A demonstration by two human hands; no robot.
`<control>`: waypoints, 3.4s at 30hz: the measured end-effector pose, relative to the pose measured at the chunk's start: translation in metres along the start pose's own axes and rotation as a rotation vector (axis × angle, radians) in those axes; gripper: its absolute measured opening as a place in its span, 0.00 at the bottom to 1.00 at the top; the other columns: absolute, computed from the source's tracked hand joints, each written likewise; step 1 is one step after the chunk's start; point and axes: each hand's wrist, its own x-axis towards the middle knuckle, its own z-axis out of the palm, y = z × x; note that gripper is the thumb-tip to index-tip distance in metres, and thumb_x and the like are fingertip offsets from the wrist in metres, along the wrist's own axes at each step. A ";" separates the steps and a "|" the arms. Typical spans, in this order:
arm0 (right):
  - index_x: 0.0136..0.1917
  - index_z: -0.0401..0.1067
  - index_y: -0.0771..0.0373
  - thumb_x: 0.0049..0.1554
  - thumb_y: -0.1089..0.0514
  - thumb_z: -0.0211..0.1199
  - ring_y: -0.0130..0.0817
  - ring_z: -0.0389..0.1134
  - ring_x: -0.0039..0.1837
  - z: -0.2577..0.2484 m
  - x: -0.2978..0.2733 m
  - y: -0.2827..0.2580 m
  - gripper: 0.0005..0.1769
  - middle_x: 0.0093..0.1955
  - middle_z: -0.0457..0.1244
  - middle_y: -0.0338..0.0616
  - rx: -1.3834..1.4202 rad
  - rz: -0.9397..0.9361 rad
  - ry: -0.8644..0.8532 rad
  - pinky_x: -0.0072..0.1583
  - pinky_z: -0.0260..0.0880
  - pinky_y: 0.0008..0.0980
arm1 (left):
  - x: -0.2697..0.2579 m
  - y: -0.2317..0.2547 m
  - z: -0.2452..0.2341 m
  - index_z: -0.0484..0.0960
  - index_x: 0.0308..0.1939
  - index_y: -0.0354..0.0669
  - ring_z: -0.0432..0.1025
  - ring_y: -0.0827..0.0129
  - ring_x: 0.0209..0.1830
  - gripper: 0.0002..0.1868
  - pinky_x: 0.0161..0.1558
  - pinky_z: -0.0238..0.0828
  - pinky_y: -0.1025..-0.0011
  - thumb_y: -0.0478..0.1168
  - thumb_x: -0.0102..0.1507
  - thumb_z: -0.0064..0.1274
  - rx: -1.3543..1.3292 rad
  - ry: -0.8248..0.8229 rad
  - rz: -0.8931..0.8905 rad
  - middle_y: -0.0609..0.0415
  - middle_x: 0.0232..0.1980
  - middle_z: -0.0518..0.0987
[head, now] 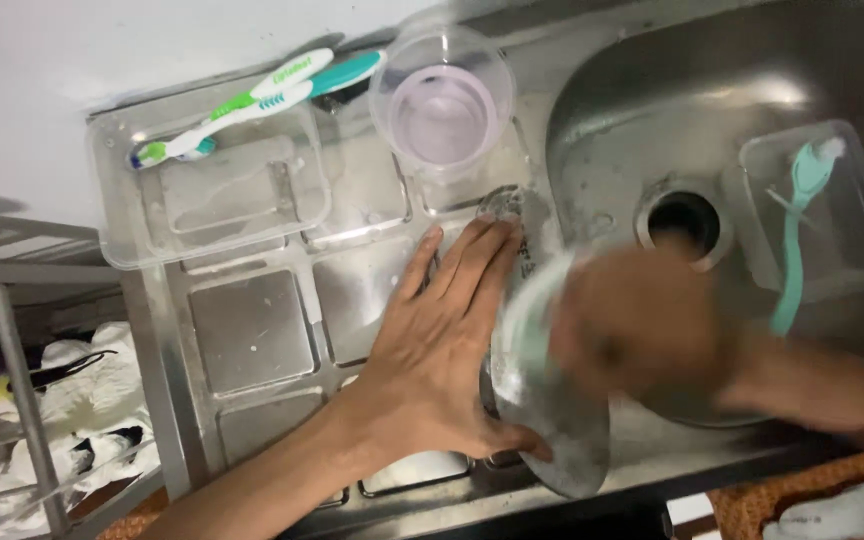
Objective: Cleaning a white shoe by scrubbing it with a toothbrush and soap at a sink
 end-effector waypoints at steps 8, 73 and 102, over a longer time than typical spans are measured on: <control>0.33 0.67 0.62 0.59 0.69 0.61 0.35 0.58 0.31 -0.015 0.039 -0.005 0.13 0.30 0.59 0.42 -0.008 -0.249 0.383 0.35 0.59 0.37 | -0.002 -0.003 -0.005 0.46 0.75 0.29 0.49 0.46 0.83 0.89 0.81 0.33 0.45 0.74 0.28 0.82 -0.089 0.067 0.053 0.37 0.79 0.55; 0.39 0.68 0.56 0.51 0.44 0.70 0.34 0.59 0.42 -0.039 0.030 0.024 0.18 0.39 0.57 0.38 0.277 -0.135 0.055 0.62 0.47 0.45 | 0.001 -0.011 -0.014 0.27 0.79 0.30 0.29 0.53 0.87 0.99 0.81 0.14 0.50 0.88 0.33 0.73 0.030 -0.092 0.053 0.40 0.86 0.34; 0.45 0.64 0.67 0.65 0.59 0.70 0.34 0.52 0.43 -0.040 0.031 0.083 0.16 0.42 0.53 0.45 0.294 0.140 0.405 0.50 0.52 0.35 | 0.003 -0.011 -0.009 0.58 0.78 0.41 0.47 0.49 0.84 0.65 0.80 0.34 0.46 0.77 0.50 0.61 0.047 -0.056 0.275 0.39 0.81 0.58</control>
